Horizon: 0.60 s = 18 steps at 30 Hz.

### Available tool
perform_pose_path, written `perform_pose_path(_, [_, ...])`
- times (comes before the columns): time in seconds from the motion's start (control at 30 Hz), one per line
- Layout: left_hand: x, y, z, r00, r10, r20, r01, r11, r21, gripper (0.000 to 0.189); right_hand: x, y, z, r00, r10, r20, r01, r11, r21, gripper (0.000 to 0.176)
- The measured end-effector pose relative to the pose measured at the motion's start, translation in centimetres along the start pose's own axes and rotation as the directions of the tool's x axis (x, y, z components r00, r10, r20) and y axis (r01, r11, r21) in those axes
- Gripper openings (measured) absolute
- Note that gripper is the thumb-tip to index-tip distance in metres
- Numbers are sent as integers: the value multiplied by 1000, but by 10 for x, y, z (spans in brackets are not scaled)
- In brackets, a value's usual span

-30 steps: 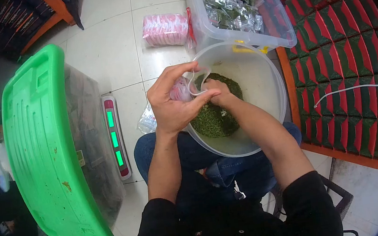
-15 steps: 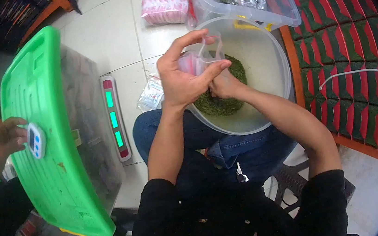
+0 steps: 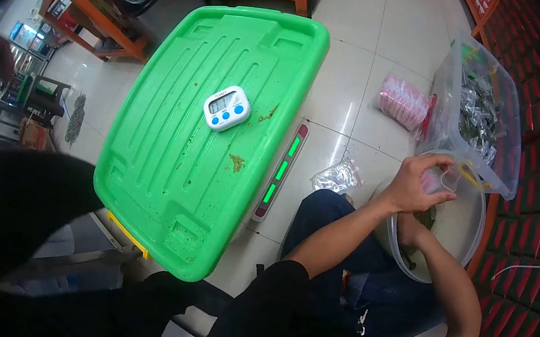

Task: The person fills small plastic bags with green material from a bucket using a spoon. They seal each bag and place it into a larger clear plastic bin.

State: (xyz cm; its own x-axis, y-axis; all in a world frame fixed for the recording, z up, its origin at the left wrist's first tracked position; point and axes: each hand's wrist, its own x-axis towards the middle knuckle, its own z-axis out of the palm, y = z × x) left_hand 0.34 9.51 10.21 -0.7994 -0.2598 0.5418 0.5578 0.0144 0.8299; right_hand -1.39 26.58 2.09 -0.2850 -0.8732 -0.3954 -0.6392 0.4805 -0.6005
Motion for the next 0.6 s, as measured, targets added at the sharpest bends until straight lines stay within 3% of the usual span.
perform_pose_path(0.03, [3, 0, -1, 1000, 4, -4, -4, 1000, -3, 62, 1, 14, 8, 1000, 1, 2, -1, 1000, -6, 57])
perform_pose_path(0.1, [0, 2, 0, 1000, 12, 14, -12, 1000, 0, 61, -1, 37, 27, 937, 185, 296, -28, 886, -462, 49])
perform_pose_path(0.13, [0, 2, -1, 1000, 12, 8, -12, 1000, -7, 61, -3, 37, 27, 934, 191, 301, -31, 884, -467, 49])
perform_pose_path(0.2, [-1, 3, -2, 999, -19, 26, 19, 1000, -2, 59, -9, 27, 25, 758, 601, 255, -455, 766, -453, 42])
perform_pose_path(0.23, [-1, 4, -1, 999, -25, 31, 26, 999, -27, 59, -11, 28, 25, 741, 620, 257, -475, 755, -453, 42])
perform_pose_path(0.3, [-2, 4, -2, 1000, 0, 10, 0, 1000, 0, 57, -12, 40, 27, 649, 629, 428, -332, 741, -584, 46])
perform_pose_path(0.33, [-3, -1, 0, 1000, -9, 2, 9, 1000, -4, 57, -12, 39, 27, 675, 565, 474, -176, 747, -641, 40])
perform_pose_path(0.37, [-5, -5, 3, 1000, -24, 1, 24, 999, -23, 56, -13, 41, 24, 637, 593, 493, -225, 754, -617, 29])
perform_pose_path(0.4, [-4, -5, 2, 999, -35, 11, 35, 999, -9, 56, -25, 50, 32, 823, 457, 338, -177, 771, -612, 20])
perform_pose_path(0.43, [-2, -3, -2, 999, -43, 26, 43, 999, 11, 56, -31, 56, 40, 870, 482, 100, -375, 781, -499, 20])
perform_pose_path(0.47, [0, -2, -3, 996, -79, 32, 80, 996, -28, 56, -33, 67, 50, 887, 462, -4, -424, 810, -406, 22])
perform_pose_path(0.5, [1, 0, -4, 993, -113, 37, 115, 992, -50, 56, -24, 35, 32, 783, 622, -11, -598, 748, -287, 21])
perform_pose_path(0.53, [2, 2, -4, 990, -123, 70, 128, 989, -80, 56, -22, -4, 7, 763, 644, 66, -601, 742, -295, 23])
perform_pose_path(0.57, [2, 4, -4, 987, -148, 58, 151, 987, -57, 56, -19, -3, 10, 743, 666, 65, -629, 728, -275, 23])
perform_pose_path(0.6, [3, 3, -4, 985, -166, 40, 168, 986, -26, 56, -15, 2, 14, 807, 569, 160, -489, 795, -358, 23])
